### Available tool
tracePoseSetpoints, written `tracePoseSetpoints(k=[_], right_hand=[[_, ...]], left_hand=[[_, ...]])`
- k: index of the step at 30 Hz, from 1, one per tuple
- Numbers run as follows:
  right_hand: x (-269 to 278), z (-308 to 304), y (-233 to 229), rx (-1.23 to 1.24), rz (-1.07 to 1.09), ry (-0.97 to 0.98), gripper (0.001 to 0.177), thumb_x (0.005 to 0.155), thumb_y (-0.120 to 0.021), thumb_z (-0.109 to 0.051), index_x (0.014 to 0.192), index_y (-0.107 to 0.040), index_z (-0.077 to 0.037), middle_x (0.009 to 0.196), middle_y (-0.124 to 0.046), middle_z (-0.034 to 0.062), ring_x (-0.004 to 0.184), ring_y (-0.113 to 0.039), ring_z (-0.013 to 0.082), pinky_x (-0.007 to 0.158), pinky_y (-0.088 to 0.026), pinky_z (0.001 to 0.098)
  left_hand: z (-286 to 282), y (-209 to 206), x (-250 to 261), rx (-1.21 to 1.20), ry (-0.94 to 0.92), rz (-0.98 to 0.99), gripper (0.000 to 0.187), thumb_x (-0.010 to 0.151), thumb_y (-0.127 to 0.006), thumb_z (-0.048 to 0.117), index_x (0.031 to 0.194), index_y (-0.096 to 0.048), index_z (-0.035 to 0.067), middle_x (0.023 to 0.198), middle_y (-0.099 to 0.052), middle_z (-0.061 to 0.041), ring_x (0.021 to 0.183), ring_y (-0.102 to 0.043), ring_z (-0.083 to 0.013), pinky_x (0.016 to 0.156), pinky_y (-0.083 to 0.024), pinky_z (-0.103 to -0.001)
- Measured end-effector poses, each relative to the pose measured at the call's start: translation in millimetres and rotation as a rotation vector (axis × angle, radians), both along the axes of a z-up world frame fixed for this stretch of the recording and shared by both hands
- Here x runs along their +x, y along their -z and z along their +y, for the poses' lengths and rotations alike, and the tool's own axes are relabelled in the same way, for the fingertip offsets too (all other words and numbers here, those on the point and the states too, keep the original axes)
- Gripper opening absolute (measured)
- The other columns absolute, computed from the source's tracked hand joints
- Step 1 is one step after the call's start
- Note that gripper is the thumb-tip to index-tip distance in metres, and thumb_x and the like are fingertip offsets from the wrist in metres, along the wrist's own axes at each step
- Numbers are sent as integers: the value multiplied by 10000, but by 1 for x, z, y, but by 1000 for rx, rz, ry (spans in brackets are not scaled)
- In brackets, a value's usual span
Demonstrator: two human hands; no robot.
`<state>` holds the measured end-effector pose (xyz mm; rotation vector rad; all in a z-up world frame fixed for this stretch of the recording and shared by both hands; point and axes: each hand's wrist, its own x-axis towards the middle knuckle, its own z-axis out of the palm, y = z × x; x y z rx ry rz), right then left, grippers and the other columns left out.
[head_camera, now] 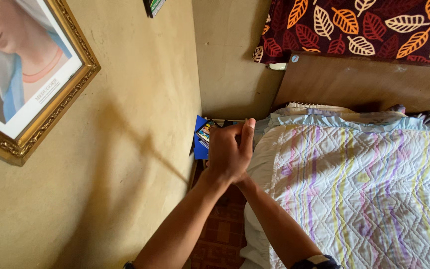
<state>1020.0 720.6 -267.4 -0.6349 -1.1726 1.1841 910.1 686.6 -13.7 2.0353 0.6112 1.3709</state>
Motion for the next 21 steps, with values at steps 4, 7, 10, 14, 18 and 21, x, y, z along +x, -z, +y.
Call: tracePoseSetpoints(k=[4, 7, 10, 14, 18, 21], right_hand=[[-4, 1, -21, 69, -33, 7, 308, 994, -725, -261, 1182, -605, -48, 1083, -622, 75, 978, -619, 195, 859, -555, 372], [-4, 6, -20, 144, -266, 113, 337, 963, -770, -230, 1179, -601, -33, 1093, -607, 81, 993, -602, 201, 868, -547, 384], [-2, 9, -12, 196, -395, 187, 407, 951, -757, -224, 1252, -564, -30, 1185, -582, 88, 1094, -568, 211, 945, -504, 395], [-4, 10, -5, 170, -493, 240, 397, 923, -756, -229, 1224, -587, -33, 1154, -622, 108, 1070, -605, 232, 918, -525, 402], [-2, 10, 4, 104, -620, 301, 389, 894, -756, -235, 1196, -611, -35, 1123, -661, 128, 1046, -642, 253, 891, -545, 410], [4, 8, 13, 45, -727, 352, 384, 873, -756, -239, 1175, -629, -37, 1100, -691, 143, 1028, -670, 268, 871, -561, 416]], left_hand=[[-1, 1, 0, -44, 12, 16, 563, 1037, -541, 328, 549, -516, 48, 463, -489, -103, 380, -471, -262, 450, -358, -401], [5, -2, -3, 42, 66, -9, 567, 1062, -533, 336, 581, -498, 39, 490, -473, -110, 428, -471, -249, 492, -367, -398], [11, -7, -5, -112, 117, -4, 552, 1024, -546, 340, 570, -503, 27, 458, -479, -91, 390, -458, -213, 447, -374, -385], [11, -7, -7, -122, -51, -57, 555, 1029, -531, 339, 572, -495, 24, 457, -436, -77, 397, -406, -183, 445, -331, -380], [15, 6, -12, -135, -22, -65, 584, 1042, -540, 343, 564, -460, 18, 460, -399, -85, 423, -358, -184, 452, -282, -389], [14, 23, -12, -108, -50, -112, 558, 1044, -543, 340, 589, -487, 23, 473, -416, -86, 426, -365, -177, 456, -276, -388]])
